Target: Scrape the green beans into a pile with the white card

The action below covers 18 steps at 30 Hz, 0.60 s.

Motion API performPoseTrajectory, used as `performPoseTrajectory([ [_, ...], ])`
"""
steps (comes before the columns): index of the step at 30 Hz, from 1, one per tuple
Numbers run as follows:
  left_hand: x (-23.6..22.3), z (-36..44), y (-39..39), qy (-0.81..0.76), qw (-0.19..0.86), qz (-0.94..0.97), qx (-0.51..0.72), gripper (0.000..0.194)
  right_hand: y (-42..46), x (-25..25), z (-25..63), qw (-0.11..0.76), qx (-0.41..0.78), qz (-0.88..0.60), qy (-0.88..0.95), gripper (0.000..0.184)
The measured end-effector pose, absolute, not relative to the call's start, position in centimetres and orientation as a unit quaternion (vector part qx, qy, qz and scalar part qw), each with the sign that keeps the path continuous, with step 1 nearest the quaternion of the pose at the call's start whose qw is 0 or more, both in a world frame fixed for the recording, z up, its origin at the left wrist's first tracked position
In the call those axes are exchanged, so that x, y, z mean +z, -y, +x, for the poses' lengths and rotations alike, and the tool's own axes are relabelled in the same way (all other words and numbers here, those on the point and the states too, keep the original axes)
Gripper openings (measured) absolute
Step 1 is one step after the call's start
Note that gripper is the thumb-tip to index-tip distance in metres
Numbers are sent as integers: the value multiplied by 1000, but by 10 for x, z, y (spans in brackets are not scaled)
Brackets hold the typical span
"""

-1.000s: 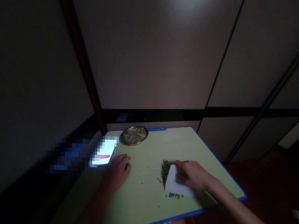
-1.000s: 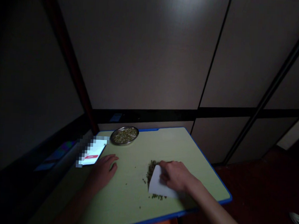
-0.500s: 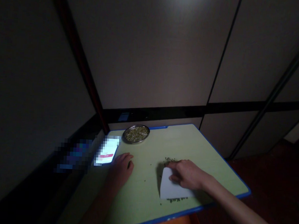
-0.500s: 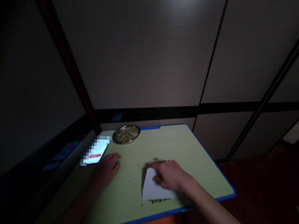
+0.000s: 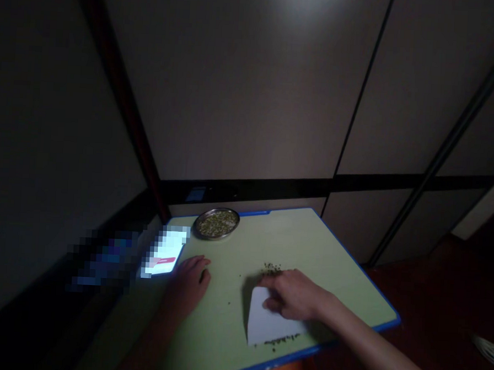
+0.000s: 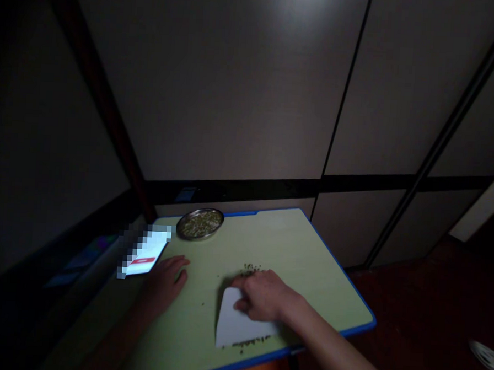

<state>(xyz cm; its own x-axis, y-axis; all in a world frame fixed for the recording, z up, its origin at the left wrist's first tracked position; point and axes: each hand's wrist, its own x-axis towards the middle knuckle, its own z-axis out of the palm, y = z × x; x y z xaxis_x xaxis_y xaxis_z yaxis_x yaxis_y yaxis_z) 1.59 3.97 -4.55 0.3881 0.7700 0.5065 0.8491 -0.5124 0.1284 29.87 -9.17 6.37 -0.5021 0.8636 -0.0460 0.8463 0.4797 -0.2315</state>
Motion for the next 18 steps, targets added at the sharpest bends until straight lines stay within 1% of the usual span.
performPoseTrajectory([
  [3,-44,17,-38,489,82,-828,-261,28,93,62,299,53,123,-483,865,25],
  [11,-46,16,-40,487,77,-827,-270,28,96,58,300,52,158,-465,869,29],
  [18,-45,17,-39,488,68,-825,-275,27,97,56,300,42,176,-469,864,25],
])
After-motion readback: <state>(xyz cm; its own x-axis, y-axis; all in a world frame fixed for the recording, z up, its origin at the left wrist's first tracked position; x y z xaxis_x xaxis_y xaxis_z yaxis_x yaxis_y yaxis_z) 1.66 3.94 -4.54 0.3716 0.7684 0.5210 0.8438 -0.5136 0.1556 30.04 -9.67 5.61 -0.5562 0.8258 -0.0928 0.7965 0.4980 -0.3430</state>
